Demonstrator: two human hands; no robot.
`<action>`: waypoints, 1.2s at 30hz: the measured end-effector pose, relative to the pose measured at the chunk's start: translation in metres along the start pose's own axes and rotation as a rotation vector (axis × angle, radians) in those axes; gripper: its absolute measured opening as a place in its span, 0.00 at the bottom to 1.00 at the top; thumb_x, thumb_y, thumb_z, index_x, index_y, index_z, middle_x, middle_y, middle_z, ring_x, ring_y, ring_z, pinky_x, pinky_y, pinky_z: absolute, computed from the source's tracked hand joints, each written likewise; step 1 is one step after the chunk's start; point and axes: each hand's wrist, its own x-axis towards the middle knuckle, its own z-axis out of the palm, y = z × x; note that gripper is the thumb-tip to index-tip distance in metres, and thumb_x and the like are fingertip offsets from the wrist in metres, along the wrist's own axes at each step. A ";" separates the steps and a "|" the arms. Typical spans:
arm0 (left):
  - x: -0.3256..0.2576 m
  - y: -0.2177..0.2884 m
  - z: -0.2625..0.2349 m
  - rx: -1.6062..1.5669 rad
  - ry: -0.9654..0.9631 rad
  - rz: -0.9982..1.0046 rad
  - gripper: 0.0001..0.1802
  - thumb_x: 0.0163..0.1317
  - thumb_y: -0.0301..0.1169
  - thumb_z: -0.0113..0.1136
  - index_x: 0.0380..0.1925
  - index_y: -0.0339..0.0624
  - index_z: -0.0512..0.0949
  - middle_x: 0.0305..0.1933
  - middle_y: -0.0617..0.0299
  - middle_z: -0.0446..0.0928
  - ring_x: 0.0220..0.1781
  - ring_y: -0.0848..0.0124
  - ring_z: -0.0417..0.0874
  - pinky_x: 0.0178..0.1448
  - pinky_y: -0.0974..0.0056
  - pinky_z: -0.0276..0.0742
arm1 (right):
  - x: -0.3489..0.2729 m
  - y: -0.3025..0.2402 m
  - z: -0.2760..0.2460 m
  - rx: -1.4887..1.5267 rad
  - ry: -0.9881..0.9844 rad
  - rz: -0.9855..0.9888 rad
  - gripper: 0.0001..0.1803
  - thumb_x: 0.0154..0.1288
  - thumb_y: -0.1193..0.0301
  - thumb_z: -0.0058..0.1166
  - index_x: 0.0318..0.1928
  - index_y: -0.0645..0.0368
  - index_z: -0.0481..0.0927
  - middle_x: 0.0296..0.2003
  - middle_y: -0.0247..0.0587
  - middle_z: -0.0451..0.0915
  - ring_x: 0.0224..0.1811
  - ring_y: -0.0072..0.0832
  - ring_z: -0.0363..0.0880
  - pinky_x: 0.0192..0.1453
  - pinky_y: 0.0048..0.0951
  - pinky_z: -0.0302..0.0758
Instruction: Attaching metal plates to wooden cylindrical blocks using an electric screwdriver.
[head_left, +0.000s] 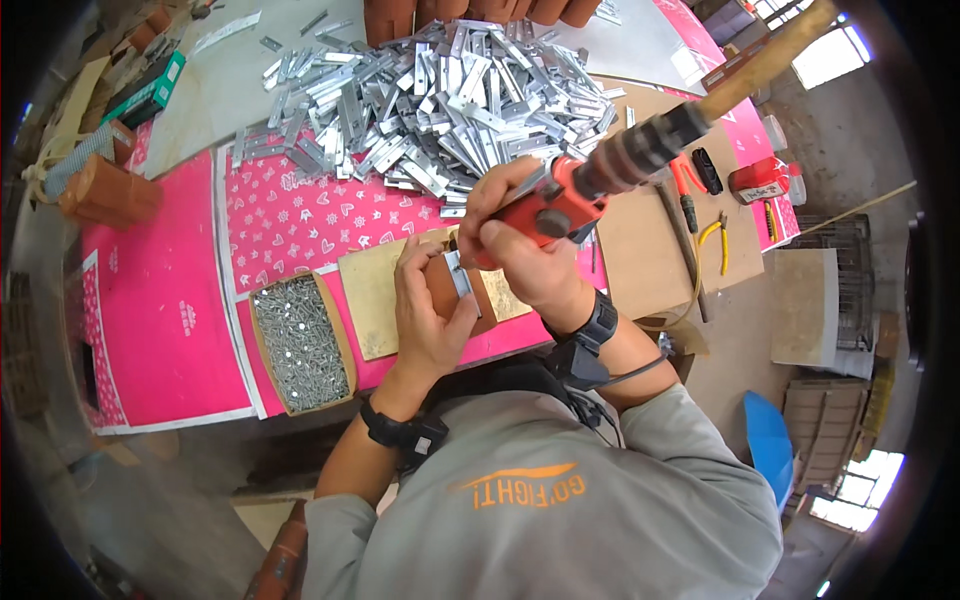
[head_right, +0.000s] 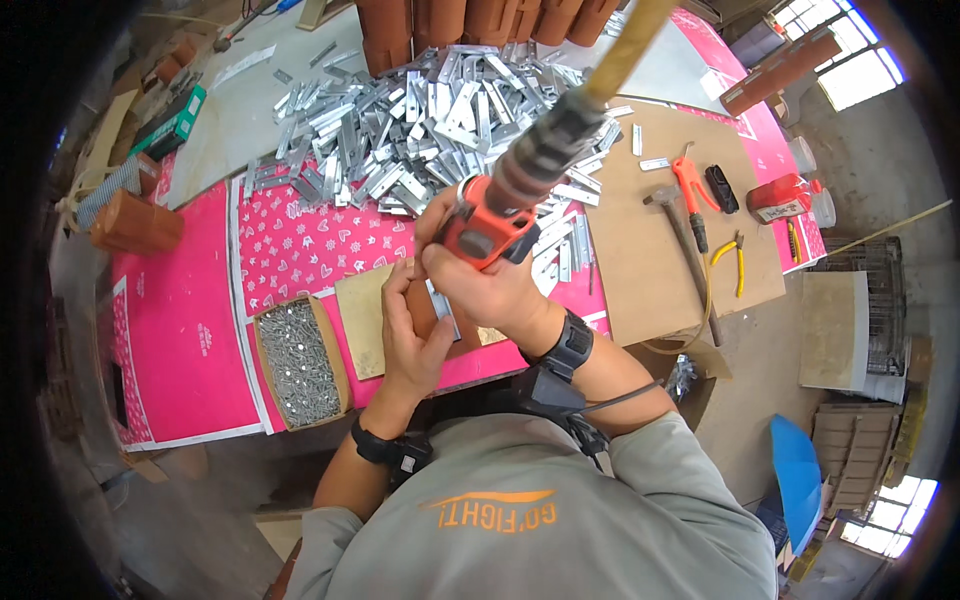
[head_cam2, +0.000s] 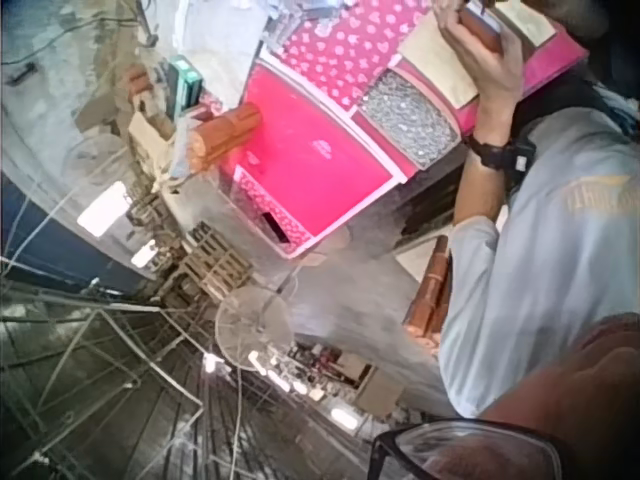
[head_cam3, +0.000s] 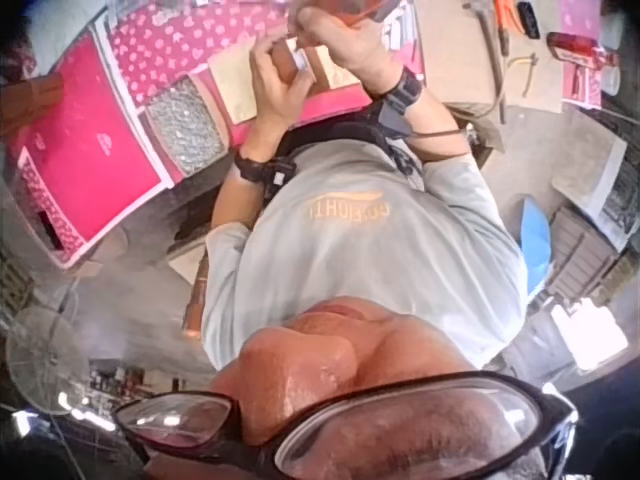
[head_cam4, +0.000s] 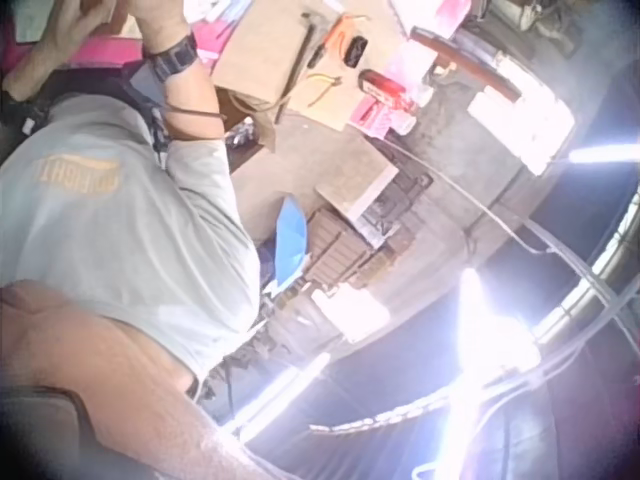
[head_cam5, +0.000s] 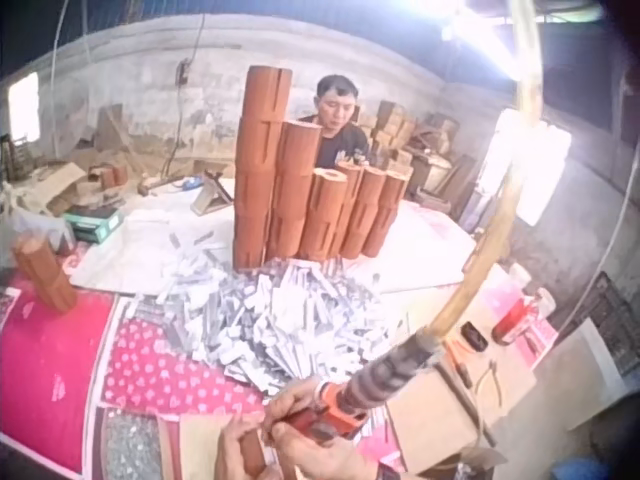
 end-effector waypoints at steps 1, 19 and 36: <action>0.001 0.004 -0.001 0.006 -0.007 -0.029 0.40 0.58 0.35 0.61 0.67 0.29 0.57 0.65 0.43 0.64 0.70 0.52 0.65 0.76 0.52 0.56 | 0.000 -0.002 -0.001 -0.066 -0.012 0.040 0.08 0.54 0.83 0.53 0.37 0.65 0.77 0.32 0.38 0.79 0.31 0.22 0.79 0.38 0.27 0.78; 0.038 0.081 -0.027 0.691 -0.538 0.070 0.58 0.38 0.36 0.78 0.71 0.36 0.57 0.64 0.43 0.63 0.66 0.44 0.65 0.70 0.47 0.63 | -0.044 -0.013 -0.043 -0.405 0.092 0.022 0.12 0.53 0.82 0.56 0.40 0.62 0.79 0.35 0.35 0.81 0.40 0.21 0.79 0.48 0.28 0.76; -0.004 0.058 -0.030 0.359 -0.286 -0.288 0.67 0.35 0.30 0.85 0.73 0.42 0.48 0.77 0.45 0.53 0.79 0.53 0.56 0.80 0.54 0.54 | -0.022 0.033 -0.072 -0.260 -0.136 0.072 0.15 0.53 0.82 0.59 0.43 0.63 0.79 0.37 0.33 0.81 0.41 0.18 0.79 0.49 0.24 0.76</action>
